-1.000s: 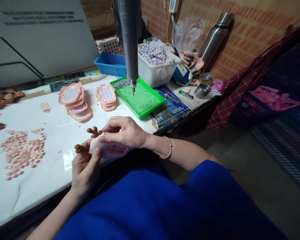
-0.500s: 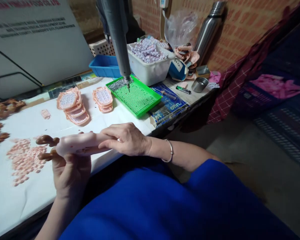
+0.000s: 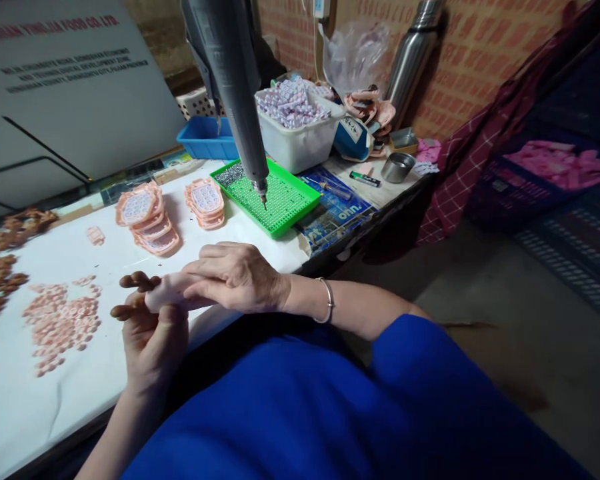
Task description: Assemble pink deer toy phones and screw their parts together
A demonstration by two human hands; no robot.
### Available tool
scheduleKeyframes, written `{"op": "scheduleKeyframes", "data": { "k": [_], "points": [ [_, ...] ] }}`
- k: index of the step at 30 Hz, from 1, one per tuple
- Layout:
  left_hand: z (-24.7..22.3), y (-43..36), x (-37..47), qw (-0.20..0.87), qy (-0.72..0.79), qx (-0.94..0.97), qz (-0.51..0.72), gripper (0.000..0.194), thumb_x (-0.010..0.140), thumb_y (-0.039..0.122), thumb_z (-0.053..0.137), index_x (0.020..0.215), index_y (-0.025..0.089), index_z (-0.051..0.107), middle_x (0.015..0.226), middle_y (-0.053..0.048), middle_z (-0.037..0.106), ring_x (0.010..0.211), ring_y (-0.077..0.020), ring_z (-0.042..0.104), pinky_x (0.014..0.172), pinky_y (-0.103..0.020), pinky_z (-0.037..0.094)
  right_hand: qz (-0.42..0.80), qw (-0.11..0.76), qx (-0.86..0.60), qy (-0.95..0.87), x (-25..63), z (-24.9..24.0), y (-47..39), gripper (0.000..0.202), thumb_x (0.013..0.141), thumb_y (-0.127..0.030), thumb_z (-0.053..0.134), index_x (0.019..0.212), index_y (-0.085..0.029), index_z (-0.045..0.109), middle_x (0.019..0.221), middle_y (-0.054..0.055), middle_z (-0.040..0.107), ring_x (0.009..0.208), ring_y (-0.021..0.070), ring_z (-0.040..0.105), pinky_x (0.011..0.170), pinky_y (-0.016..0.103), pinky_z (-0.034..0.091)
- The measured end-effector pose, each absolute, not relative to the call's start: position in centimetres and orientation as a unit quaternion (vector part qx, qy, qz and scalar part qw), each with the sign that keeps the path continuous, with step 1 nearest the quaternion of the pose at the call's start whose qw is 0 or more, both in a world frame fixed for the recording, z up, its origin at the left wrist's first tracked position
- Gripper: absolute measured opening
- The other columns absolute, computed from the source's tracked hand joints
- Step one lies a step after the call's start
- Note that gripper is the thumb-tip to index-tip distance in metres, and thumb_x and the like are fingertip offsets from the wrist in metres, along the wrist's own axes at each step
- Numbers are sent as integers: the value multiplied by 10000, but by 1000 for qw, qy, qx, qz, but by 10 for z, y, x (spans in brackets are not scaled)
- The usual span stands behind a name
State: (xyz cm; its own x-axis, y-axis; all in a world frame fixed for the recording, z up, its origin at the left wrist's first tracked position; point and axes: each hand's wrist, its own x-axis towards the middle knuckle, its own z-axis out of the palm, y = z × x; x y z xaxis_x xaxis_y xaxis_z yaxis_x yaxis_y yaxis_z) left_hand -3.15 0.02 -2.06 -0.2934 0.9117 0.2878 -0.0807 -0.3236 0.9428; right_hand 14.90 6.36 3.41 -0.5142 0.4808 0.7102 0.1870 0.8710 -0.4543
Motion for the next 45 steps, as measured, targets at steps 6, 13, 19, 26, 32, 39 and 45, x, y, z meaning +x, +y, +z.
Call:
{"op": "scheduleKeyframes", "data": {
  "k": [6,13,19,26,32,39,45],
  "points": [
    [-5,1,-31,395,484,496,603,304,788,409,773,1017,244,660,1165,-55,674,1199,-237,601,1037,-359,470,208,357,-219,-884,151,39,73,320,962,-405,584,1051,-117,692,965,83,665,910,154,600,857,288,475],
    [15,5,-18,394,482,502,600,426,803,484,736,1125,231,618,1060,-62,696,970,-209,674,867,-316,534,432,486,-270,-710,147,38,81,463,854,-605,653,867,-144,686,865,30,616,834,112,559,842,262,493],
    [24,1,-6,311,526,595,522,313,836,416,646,1062,199,652,866,-64,719,788,-224,676,744,-320,531,629,546,-283,-475,147,16,85,517,620,-609,836,940,-232,684,1015,16,683,982,136,608,930,292,532],
    [31,4,-6,333,546,565,521,235,726,419,720,848,220,696,549,29,576,504,-157,489,573,-256,449,638,519,-321,-469,147,-8,84,487,657,-619,769,916,-220,661,963,21,684,900,132,618,799,261,558],
    [31,10,-13,465,539,519,473,434,641,515,817,920,197,725,817,-49,707,770,-210,633,690,-250,495,620,467,-346,-528,153,1,73,525,580,-595,856,803,-144,705,801,16,681,764,115,601,753,261,542],
    [28,17,4,670,509,289,457,551,570,461,875,998,160,704,810,-64,741,725,-234,696,652,-306,570,165,542,-433,-701,198,52,108,191,925,-268,635,1102,-207,673,1219,96,650,1241,176,562,1146,376,454],
    [41,43,34,705,513,207,444,529,423,390,904,836,127,705,682,-60,728,564,-192,665,511,-265,555,329,531,-345,-700,212,88,211,620,926,-343,601,1448,-186,305,1184,-61,603,1269,56,536,1047,173,454]
  ]
}}
